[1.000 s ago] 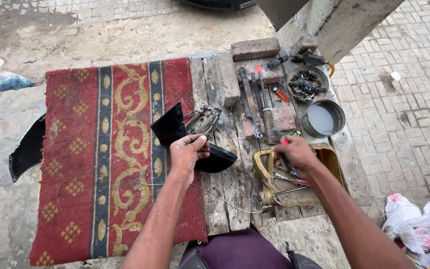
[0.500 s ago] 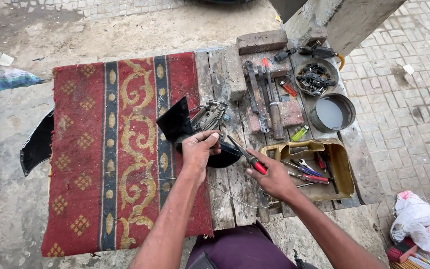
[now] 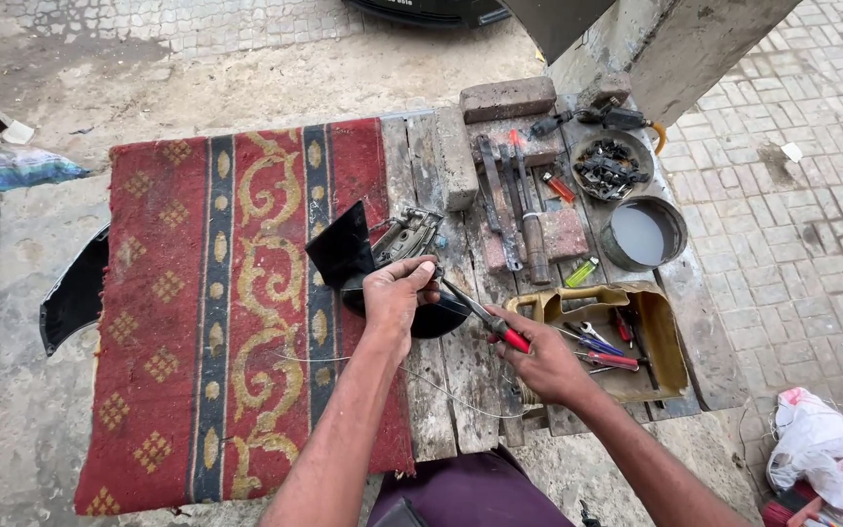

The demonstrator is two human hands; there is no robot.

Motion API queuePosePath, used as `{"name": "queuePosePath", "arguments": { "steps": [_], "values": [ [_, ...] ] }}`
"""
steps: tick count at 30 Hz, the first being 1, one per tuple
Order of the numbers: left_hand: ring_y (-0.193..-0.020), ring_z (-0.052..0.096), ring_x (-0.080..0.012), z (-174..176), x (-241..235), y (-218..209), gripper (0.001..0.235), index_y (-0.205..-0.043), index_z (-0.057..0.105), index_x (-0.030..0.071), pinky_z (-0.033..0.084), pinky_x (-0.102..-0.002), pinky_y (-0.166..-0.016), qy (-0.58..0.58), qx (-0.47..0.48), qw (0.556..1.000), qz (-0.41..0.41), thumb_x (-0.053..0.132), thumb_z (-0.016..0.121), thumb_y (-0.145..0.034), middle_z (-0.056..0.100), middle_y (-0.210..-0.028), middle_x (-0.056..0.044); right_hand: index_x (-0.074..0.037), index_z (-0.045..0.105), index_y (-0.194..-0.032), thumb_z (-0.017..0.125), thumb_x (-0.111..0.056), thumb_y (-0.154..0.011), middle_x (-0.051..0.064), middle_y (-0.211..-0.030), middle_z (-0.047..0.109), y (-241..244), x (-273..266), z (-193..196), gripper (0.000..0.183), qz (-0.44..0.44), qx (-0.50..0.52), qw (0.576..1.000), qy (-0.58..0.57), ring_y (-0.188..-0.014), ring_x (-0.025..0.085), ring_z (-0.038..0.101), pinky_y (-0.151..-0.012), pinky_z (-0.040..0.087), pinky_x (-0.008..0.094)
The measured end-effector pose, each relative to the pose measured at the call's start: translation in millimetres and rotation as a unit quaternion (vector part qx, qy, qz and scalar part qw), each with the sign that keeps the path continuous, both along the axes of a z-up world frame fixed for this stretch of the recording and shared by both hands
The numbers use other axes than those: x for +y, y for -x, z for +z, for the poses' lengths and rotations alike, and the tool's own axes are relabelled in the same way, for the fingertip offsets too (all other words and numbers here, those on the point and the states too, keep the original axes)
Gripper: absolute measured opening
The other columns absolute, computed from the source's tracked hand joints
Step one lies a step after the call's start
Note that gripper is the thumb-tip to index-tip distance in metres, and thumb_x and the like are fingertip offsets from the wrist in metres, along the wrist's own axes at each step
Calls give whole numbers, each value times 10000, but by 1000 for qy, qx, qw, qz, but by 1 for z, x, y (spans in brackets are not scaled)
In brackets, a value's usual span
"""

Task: The person disassembles a black car side mirror, removes the glass, and uses a lighter to heat a metal component. They then reassemble the mirror housing and glass, securing the parts together on a workbench.

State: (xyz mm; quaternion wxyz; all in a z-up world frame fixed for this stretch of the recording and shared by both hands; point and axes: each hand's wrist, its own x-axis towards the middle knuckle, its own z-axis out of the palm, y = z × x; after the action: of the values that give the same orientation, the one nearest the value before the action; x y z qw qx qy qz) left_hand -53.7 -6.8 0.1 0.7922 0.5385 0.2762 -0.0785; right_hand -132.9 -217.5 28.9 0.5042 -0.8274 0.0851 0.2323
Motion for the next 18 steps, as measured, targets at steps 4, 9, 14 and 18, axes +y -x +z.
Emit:
{"name": "queuePosePath", "arguments": {
  "steps": [4, 9, 14, 18],
  "values": [
    [-630, 684, -178, -6, -2, -3, 197, -1064, 781, -18, 657, -270, -576, -1, -1, 1000, -6, 23, 748, -874, 723, -841, -162, -242, 652, -1429, 685, -35, -867, 87, -982, 816, 0, -1, 1, 599, -8, 6, 1000, 0, -857, 211, 729, -807, 579, 395],
    [-623, 677, -166, -9, -5, -2, 187, -1041, 791, -15, 651, -257, -566, -19, -1, 1000, -17, 17, 761, -859, 727, -863, -149, -303, 672, -1408, 728, -123, -863, 88, -1119, 803, -1, -6, -7, 577, 12, -26, 999, 46, -1035, 293, 753, -908, 560, 446],
    [-627, 675, -160, -8, -6, -3, 193, -1041, 794, -9, 652, -246, -566, -20, -1, 999, -25, 25, 765, -854, 722, -854, -138, -257, 673, -1404, 748, -169, -883, 129, -1302, 736, -2, -7, -2, 534, 30, -48, 997, 46, -1219, 386, 667, -1010, 511, 499],
    [-624, 666, -159, 0, -6, -2, 196, -1048, 793, -14, 650, -247, -567, -16, -1, 1000, -23, 24, 767, -857, 724, -880, -144, -244, 667, -1414, 737, -152, -889, 112, -1368, 705, 0, -11, -7, 537, 27, -49, 998, 42, -1300, 360, 619, -1084, 470, 492]
  ]
}}
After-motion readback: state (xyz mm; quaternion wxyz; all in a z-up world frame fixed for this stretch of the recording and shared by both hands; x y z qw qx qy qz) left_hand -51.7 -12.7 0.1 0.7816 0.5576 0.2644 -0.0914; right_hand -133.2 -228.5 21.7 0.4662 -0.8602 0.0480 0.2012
